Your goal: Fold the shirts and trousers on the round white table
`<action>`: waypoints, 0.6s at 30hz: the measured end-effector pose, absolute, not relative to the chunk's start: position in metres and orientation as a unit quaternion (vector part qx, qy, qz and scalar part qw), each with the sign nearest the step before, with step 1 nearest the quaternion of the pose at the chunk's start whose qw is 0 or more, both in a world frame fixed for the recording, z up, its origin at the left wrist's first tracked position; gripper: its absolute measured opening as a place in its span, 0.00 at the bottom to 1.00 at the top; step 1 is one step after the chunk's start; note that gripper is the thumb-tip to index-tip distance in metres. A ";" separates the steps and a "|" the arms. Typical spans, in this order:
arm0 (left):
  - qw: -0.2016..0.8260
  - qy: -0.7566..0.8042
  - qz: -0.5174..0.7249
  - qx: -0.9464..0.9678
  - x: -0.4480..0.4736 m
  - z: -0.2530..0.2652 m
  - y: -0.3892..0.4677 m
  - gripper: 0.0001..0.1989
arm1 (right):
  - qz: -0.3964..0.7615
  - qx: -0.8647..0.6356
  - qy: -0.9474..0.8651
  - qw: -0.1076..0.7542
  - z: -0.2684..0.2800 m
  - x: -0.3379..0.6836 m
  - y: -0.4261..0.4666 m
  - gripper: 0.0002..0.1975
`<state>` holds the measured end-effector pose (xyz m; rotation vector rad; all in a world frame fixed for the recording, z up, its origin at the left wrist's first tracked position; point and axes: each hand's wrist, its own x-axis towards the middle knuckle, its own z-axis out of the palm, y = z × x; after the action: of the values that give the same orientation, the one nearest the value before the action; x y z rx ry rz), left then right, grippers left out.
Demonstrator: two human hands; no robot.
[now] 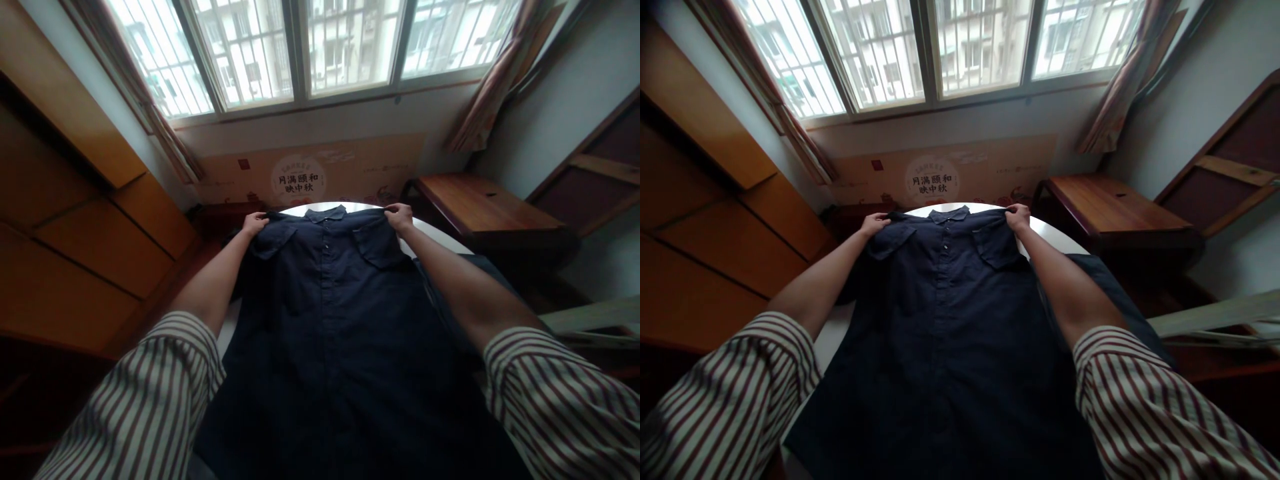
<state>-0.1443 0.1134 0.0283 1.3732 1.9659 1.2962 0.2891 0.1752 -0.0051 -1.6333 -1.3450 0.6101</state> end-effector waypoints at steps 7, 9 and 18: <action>0.111 0.729 0.440 0.512 -0.141 0.061 0.051 0.17 | 0.100 -0.558 -0.764 0.308 0.020 0.286 0.093 0.18; 0.085 0.701 0.409 0.578 -0.141 0.070 -0.001 0.16 | 0.109 -0.453 -0.839 0.280 0.032 0.283 0.038 0.15; 0.180 0.773 0.233 0.562 -0.154 0.009 -0.250 0.28 | 0.177 -0.259 -0.930 0.191 0.038 0.275 -0.219 0.09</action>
<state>-0.1544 -0.2500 0.0092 1.5879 2.1843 0.6589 0.2752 -0.2190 0.0379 -0.7273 -2.6126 0.4964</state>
